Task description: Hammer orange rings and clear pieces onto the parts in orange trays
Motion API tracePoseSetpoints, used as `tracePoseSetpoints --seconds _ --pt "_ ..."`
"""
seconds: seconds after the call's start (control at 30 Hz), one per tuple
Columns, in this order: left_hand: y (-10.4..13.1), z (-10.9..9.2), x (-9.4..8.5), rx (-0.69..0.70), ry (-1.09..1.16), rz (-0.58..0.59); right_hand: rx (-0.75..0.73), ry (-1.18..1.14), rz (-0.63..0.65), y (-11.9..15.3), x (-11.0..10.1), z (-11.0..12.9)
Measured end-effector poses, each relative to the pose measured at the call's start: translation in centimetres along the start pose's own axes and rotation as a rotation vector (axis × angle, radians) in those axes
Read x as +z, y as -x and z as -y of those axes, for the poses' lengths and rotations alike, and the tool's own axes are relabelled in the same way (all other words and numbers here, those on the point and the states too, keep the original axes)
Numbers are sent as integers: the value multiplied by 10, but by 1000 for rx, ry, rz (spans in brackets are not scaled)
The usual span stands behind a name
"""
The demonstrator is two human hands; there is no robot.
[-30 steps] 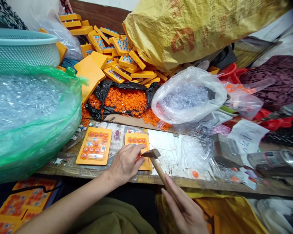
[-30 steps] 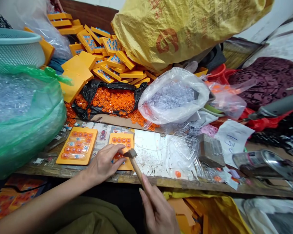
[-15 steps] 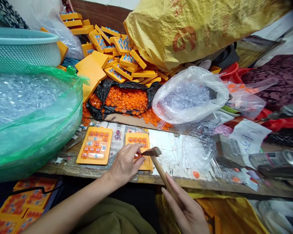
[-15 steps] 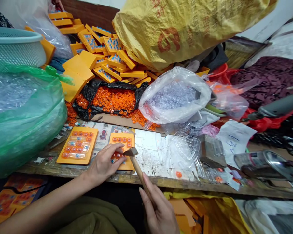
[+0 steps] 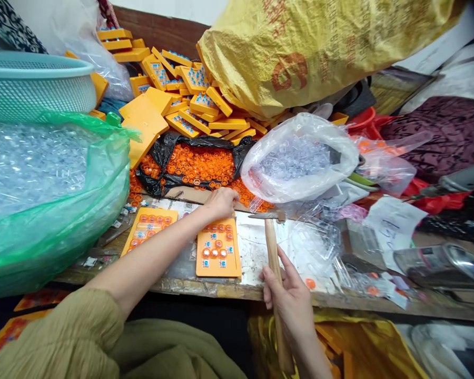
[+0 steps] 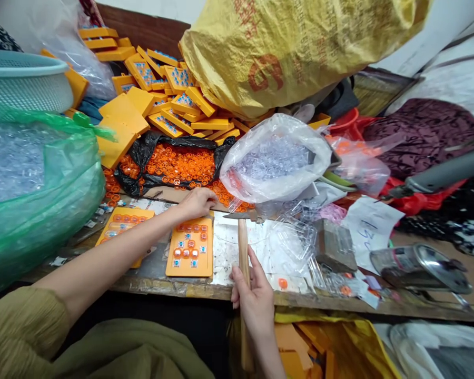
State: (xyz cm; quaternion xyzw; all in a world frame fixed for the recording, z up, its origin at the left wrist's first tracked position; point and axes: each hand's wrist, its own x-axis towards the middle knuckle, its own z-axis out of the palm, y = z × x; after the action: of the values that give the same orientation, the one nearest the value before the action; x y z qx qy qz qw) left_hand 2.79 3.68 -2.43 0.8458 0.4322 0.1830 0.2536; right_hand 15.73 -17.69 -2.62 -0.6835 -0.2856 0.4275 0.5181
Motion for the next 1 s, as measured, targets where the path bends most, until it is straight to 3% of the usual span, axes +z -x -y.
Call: tracePoseSetpoints --seconds 0.2,0.3,0.37,0.47,0.57,0.63,0.8,0.9,1.0 --pt "10 6 -6 -45 -21 2 2 -24 -6 -2 -1 -2" --pt "27 1 -15 -41 -7 -33 -1 -20 -4 0 -1 -2" --pt "52 -6 -22 -38 16 -73 -7 0 -8 4 -2 -3" --pt "107 -17 -29 2 119 -177 -66 104 -24 16 -5 -8" --pt "160 -25 -22 30 223 -233 -239 275 12 32 -9 -13" --pt "181 -26 -12 24 231 -255 -385 368 61 42 -12 -15" --pt "193 -20 11 53 188 -379 -739 588 293 54 -20 -12" --pt "193 -17 16 67 184 -435 -801 702 394 57 -22 -9" --pt "194 -17 17 46 202 -461 -832 715 358 60 -21 -7"
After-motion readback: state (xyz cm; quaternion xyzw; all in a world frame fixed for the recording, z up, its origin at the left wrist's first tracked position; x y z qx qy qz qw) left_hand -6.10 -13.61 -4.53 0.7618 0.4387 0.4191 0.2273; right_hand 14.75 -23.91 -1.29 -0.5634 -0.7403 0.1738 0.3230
